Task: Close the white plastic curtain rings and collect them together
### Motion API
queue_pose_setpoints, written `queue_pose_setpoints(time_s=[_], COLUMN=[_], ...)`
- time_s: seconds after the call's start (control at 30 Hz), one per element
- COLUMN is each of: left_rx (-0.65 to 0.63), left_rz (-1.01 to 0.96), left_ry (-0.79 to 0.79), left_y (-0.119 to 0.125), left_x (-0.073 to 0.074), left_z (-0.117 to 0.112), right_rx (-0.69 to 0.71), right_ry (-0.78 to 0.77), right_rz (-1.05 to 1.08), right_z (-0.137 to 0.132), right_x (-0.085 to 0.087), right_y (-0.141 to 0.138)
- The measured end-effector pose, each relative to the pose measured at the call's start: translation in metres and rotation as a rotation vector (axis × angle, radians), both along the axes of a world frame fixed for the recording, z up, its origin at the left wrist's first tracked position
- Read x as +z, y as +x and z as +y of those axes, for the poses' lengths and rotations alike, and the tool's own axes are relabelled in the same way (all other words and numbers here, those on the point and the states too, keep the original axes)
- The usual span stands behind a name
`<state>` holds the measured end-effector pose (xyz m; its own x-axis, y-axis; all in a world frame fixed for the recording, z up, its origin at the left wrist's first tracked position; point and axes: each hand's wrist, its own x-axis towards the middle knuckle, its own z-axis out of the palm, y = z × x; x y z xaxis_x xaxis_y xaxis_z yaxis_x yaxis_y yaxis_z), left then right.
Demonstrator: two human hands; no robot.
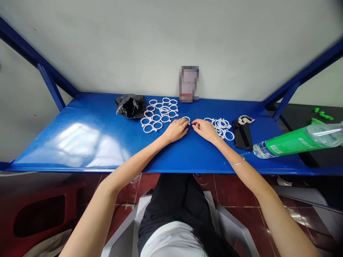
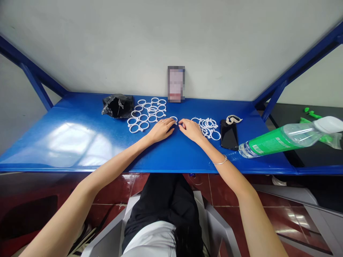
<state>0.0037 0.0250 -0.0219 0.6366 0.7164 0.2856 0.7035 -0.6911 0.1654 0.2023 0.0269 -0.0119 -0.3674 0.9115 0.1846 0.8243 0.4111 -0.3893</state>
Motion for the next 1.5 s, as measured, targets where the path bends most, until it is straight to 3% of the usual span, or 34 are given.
queue_pose_setpoints(time_s=[0.13, 0.33, 0.47, 0.7, 0.87, 1.23, 1.5], left_rx=[0.095, 0.244, 0.254, 0.26, 0.264, 0.076, -0.023], left_rz=[0.059, 0.107, 0.073, 0.065, 0.028, -0.078, -0.162], left_ry=[0.023, 0.103, 0.114, 0.116, 0.082, 0.12, 0.11], left_y=[-0.003, -0.008, -0.011, -0.009, -0.007, -0.006, -0.005], left_x=[0.003, 0.005, 0.002, 0.003, 0.008, 0.004, -0.002], left_z=[0.003, 0.009, 0.011, 0.01, 0.008, 0.005, 0.006], right_rx=[-0.047, -0.242, -0.288, -0.333, -0.221, 0.209, 0.269], right_ry=[0.037, 0.181, 0.303, 0.297, 0.218, 0.238, 0.272], right_rz=[-0.017, -0.09, -0.101, -0.219, -0.217, 0.076, 0.127], right_z=[-0.001, 0.003, 0.01, 0.015, 0.015, 0.003, -0.001], right_x=[0.003, 0.004, -0.001, -0.005, -0.004, 0.007, 0.007], right_y=[0.0, 0.013, 0.027, 0.037, 0.031, 0.004, 0.0])
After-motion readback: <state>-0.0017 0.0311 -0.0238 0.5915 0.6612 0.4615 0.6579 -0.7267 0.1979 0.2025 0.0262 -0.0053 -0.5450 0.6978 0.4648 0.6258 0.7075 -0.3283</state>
